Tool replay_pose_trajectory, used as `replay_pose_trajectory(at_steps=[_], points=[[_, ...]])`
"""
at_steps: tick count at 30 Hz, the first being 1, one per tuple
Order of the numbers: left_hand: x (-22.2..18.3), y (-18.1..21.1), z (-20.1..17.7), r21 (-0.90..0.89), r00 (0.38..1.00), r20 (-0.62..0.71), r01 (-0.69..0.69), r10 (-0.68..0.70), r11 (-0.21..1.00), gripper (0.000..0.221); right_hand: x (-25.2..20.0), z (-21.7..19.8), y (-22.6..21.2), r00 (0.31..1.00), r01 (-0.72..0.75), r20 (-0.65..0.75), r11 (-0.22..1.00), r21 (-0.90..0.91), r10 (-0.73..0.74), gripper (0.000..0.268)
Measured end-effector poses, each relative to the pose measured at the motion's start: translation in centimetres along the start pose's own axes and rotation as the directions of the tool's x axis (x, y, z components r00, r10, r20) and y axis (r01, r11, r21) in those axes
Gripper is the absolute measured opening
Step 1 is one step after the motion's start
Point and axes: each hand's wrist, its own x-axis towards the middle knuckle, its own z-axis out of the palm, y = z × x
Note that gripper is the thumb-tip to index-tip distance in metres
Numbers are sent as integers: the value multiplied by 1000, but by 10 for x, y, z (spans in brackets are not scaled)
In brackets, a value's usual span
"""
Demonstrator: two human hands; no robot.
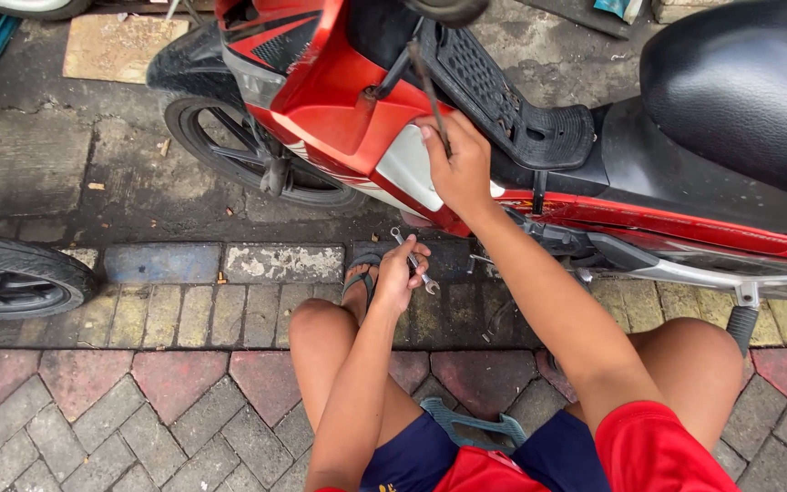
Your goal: The person is using a wrench and a screwdriver to service or repair parts of a red and white motorcycle.
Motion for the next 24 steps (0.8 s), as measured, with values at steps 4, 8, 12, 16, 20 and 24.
replay_pose_trajectory(at_steps=[4, 8, 12, 16, 20, 24], points=[[-3, 15, 2, -6, 1000, -1, -16, 16, 1000, 39, 35, 7, -1, 969, 222, 128, 971, -85, -210, 20], [-22, 45, 19, 27, 995, -81, 66, -63, 997, 40, 54, 12, 11, 882, 336, 399, 927, -164, -249, 35], [-23, 48, 18, 27, 997, -64, 52, -50, 998, 40, 63, 17, 21, 873, 314, 441, 932, -181, -209, 36], [-25, 50, 21, 14, 997, -65, 49, -48, 999, 40, 65, 17, 15, 870, 299, 456, 936, -187, -187, 30], [-26, 51, 23, 9, 998, -54, 44, -43, 999, 39, 65, 18, 12, 864, 322, 461, 926, -197, -202, 23], [-24, 51, 24, 4, 998, -40, 42, -42, 999, 39, 65, 19, 11, 858, 332, 477, 915, -231, -191, 19]])
